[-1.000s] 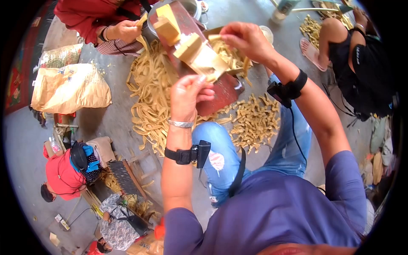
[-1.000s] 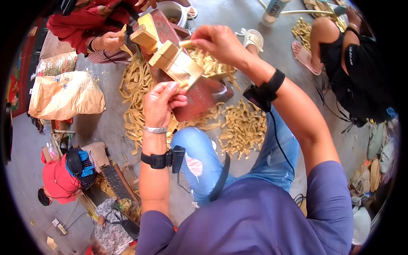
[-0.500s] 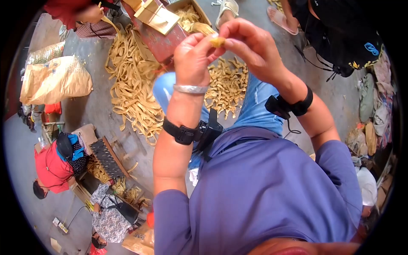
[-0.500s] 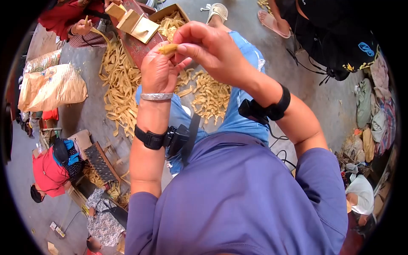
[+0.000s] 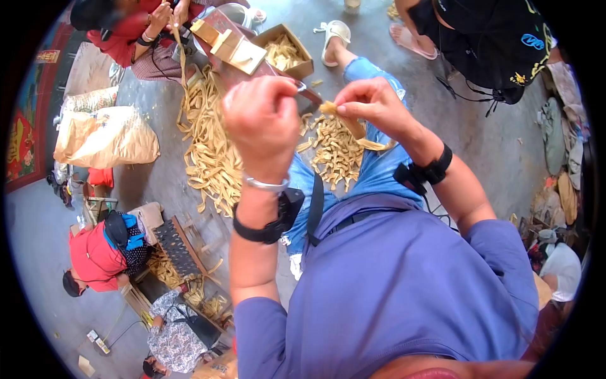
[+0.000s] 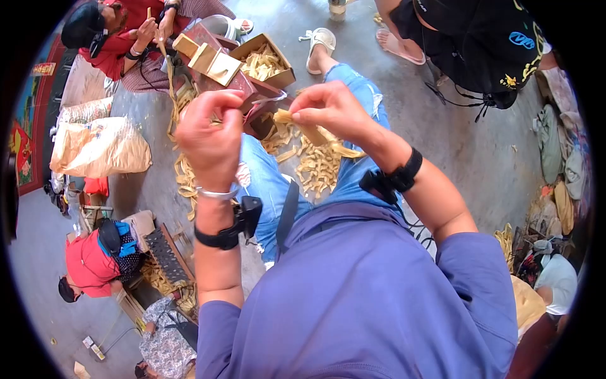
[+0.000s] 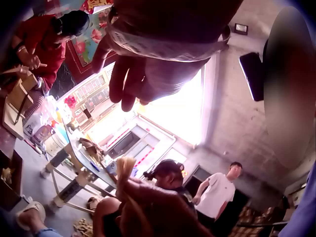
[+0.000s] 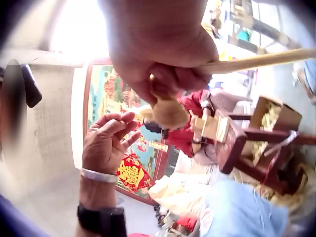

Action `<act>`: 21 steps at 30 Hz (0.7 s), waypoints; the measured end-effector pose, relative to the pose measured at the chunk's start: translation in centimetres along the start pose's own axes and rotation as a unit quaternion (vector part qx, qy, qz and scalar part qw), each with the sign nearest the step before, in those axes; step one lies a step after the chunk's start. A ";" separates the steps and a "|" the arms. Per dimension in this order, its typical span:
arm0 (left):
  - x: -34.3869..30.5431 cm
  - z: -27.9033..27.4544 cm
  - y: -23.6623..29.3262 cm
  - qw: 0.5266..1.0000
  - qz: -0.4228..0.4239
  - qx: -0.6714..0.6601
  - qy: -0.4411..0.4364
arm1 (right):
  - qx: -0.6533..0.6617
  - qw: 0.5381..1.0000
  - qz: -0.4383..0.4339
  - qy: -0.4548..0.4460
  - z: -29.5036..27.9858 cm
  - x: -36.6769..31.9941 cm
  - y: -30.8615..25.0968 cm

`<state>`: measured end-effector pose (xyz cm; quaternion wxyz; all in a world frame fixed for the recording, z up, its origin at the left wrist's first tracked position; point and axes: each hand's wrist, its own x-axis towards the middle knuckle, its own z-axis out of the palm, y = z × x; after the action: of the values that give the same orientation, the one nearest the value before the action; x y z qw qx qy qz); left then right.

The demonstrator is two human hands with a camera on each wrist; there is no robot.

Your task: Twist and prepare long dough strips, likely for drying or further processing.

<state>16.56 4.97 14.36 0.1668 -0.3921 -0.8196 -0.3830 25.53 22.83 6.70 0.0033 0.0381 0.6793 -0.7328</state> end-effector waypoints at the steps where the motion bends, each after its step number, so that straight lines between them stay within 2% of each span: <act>1: 0.1 -0.1 0.5 0.973 -0.120 -0.199 0.011 | 0.023 0.999 -0.010 0.041 0.0 -0.5 -0.1; 3: -0.1 -0.3 1.1 0.949 -0.202 -0.241 -0.028 | 0.072 0.990 -0.027 0.121 0.2 -1.5 -0.7; 5: -1.2 0.5 0.5 0.916 -0.283 -0.218 -0.182 | 0.098 0.986 -0.061 0.121 0.4 -1.5 -0.9; 6: -2.3 2.0 -0.4 0.885 -0.305 -0.258 -0.239 | 0.112 0.984 -0.069 0.120 0.7 -1.5 -1.2; 7: -2.6 2.5 0.0 0.808 -0.382 -0.343 -0.290 | 0.126 0.982 -0.077 0.118 0.9 -1.6 -1.3; 9: -2.6 3.0 0.8 0.650 -0.514 -0.469 -0.305 | 0.139 0.982 -0.085 0.095 1.2 -1.8 -1.2; 12: -4.1 4.5 0.4 0.638 -0.448 -0.597 -0.189 | 0.113 0.984 -0.109 0.081 1.5 -2.4 -1.2; 15: -3.9 4.3 0.4 0.786 -0.377 -0.475 -0.116 | 0.056 0.982 -0.071 0.165 2.1 -2.6 -1.4; 16: -3.8 4.3 0.8 0.849 -0.336 -0.393 -0.113 | 0.108 0.975 -0.057 0.185 2.1 -2.5 -0.9; 17: -4.1 4.4 0.8 0.924 -0.242 -0.278 -0.105 | 0.129 0.972 -0.027 0.194 2.1 -2.4 -0.5; 18: -3.6 4.1 1.3 0.967 -0.138 -0.197 -0.087 | 0.151 0.967 0.005 0.203 2.1 -2.3 -0.3; 19: -3.2 3.8 1.9 0.991 -0.031 -0.113 -0.065 | 0.173 0.961 0.037 0.210 2.0 -2.2 -0.2; 20: -3.2 3.8 2.0 0.992 -0.015 -0.102 -0.071 | 0.131 0.967 0.053 0.211 1.8 -2.2 -0.1; 21: -3.2 3.8 2.1 0.993 -0.007 -0.088 -0.078 | 0.088 0.975 0.029 0.203 1.7 -2.2 0.0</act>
<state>20.32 7.03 11.02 0.0649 -0.4282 -0.7957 -0.4234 27.59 21.01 6.99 -0.1168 0.2060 0.5971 -0.7664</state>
